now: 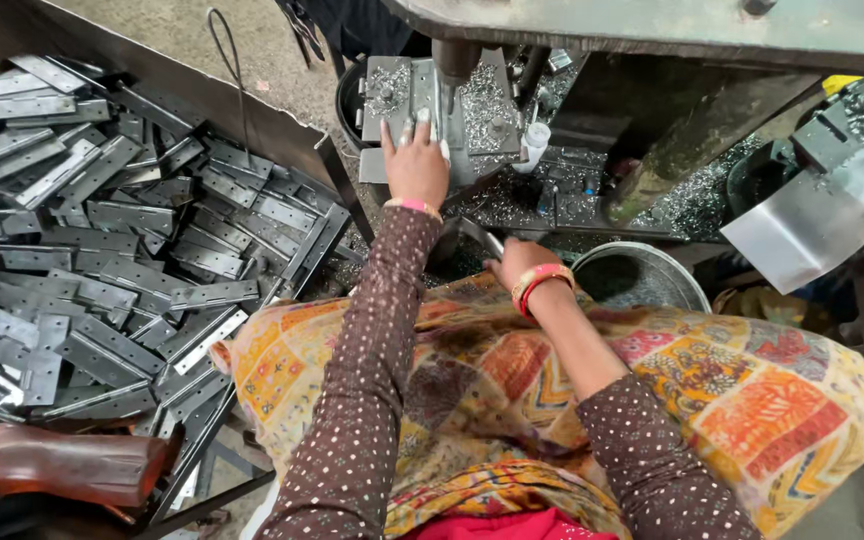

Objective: The person sits on the floor and repeatedly picks up metal brackets from a bin, places them under a drill press, and operates the machine using a lever. The person then removes the processed bracket and places it into a pile.

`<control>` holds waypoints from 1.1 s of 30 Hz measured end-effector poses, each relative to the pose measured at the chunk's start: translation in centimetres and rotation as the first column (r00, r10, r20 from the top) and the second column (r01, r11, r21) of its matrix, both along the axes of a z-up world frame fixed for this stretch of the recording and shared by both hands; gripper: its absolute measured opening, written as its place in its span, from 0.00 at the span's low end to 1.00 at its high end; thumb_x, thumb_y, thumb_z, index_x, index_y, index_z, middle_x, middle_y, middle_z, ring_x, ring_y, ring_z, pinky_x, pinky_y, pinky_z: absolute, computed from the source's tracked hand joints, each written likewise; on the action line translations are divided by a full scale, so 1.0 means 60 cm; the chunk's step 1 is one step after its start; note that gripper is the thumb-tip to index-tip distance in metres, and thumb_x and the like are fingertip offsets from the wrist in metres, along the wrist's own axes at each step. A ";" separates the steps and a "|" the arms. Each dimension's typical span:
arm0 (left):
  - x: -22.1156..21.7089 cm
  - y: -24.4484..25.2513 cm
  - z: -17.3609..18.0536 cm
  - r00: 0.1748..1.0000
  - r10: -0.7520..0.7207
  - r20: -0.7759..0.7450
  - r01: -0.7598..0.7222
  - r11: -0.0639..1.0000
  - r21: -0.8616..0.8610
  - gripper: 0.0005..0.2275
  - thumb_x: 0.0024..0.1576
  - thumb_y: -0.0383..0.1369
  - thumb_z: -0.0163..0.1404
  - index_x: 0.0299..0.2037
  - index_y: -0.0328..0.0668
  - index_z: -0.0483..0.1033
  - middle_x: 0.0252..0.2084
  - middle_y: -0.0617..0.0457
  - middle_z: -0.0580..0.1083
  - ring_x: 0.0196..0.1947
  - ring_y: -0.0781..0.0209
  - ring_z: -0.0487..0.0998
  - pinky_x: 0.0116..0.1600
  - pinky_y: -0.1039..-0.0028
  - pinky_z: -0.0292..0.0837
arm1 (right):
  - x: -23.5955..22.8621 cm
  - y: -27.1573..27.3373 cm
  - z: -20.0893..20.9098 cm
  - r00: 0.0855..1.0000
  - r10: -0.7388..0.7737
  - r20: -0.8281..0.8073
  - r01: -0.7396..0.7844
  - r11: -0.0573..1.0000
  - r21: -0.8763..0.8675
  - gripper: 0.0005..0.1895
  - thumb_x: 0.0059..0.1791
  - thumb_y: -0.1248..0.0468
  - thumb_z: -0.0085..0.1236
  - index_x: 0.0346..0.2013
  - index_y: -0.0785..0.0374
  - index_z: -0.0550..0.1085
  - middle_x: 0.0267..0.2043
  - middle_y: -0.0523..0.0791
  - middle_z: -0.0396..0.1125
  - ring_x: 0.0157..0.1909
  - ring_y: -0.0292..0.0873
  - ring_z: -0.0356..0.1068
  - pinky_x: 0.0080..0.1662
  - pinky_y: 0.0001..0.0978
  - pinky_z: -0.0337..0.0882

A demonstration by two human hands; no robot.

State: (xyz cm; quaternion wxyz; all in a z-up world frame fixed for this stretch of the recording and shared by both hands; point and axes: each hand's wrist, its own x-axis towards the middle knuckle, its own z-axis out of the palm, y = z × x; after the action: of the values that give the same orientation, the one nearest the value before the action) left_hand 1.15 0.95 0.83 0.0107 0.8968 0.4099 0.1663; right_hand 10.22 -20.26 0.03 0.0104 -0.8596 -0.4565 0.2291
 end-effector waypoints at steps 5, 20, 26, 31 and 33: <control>0.016 0.019 0.013 0.999 -0.017 0.049 0.012 0.996 0.083 0.10 0.57 0.36 0.49 0.39 0.44 0.85 0.62 0.50 0.73 0.63 0.52 0.70 0.75 0.45 0.36 | -0.018 -0.029 -0.070 0.992 -0.080 -0.101 0.079 0.997 -0.012 0.21 0.52 0.46 0.50 0.45 0.58 0.78 0.40 0.55 0.75 0.41 0.58 0.75 0.44 0.53 0.72; -0.012 0.018 0.022 0.999 -0.043 0.011 0.043 0.997 0.058 0.11 0.59 0.34 0.48 0.34 0.44 0.85 0.65 0.51 0.71 0.65 0.49 0.70 0.75 0.42 0.32 | -0.001 -0.003 -0.009 1.000 -0.015 -0.007 0.015 0.999 -0.045 0.26 0.51 0.43 0.55 0.46 0.64 0.75 0.43 0.57 0.75 0.46 0.60 0.75 0.48 0.51 0.73; 0.007 0.066 0.006 0.999 -0.042 -0.020 0.044 0.995 0.087 0.10 0.55 0.35 0.49 0.31 0.45 0.85 0.65 0.51 0.71 0.67 0.51 0.68 0.73 0.44 0.31 | -0.012 -0.033 -0.125 0.999 -0.037 0.038 0.037 0.999 -0.010 0.23 0.52 0.44 0.48 0.46 0.57 0.77 0.43 0.53 0.76 0.43 0.56 0.77 0.45 0.51 0.74; 0.023 0.067 -0.020 0.998 0.006 0.067 -0.014 0.993 0.117 0.17 0.53 0.37 0.48 0.50 0.44 0.82 0.61 0.46 0.73 0.57 0.48 0.76 0.74 0.43 0.35 | 0.006 -0.055 -0.221 0.997 -0.065 0.031 0.066 0.997 -0.033 0.32 0.54 0.36 0.40 0.46 0.59 0.80 0.43 0.56 0.75 0.45 0.62 0.75 0.48 0.57 0.71; 0.018 0.070 -0.012 0.999 0.040 -0.022 -0.039 0.999 0.018 0.22 0.55 0.37 0.48 0.60 0.40 0.74 0.52 0.46 0.76 0.49 0.51 0.79 0.72 0.45 0.39 | 0.010 -0.044 -0.201 0.995 -0.096 0.017 0.096 0.995 -0.014 0.33 0.52 0.36 0.42 0.45 0.60 0.80 0.43 0.57 0.74 0.46 0.64 0.74 0.47 0.59 0.71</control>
State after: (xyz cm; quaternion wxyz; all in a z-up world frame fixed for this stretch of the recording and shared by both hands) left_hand 2.25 5.16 0.11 -0.0051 0.8903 0.4262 0.1600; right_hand 10.83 -22.90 -12.06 0.0111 -0.8826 -0.4129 0.2247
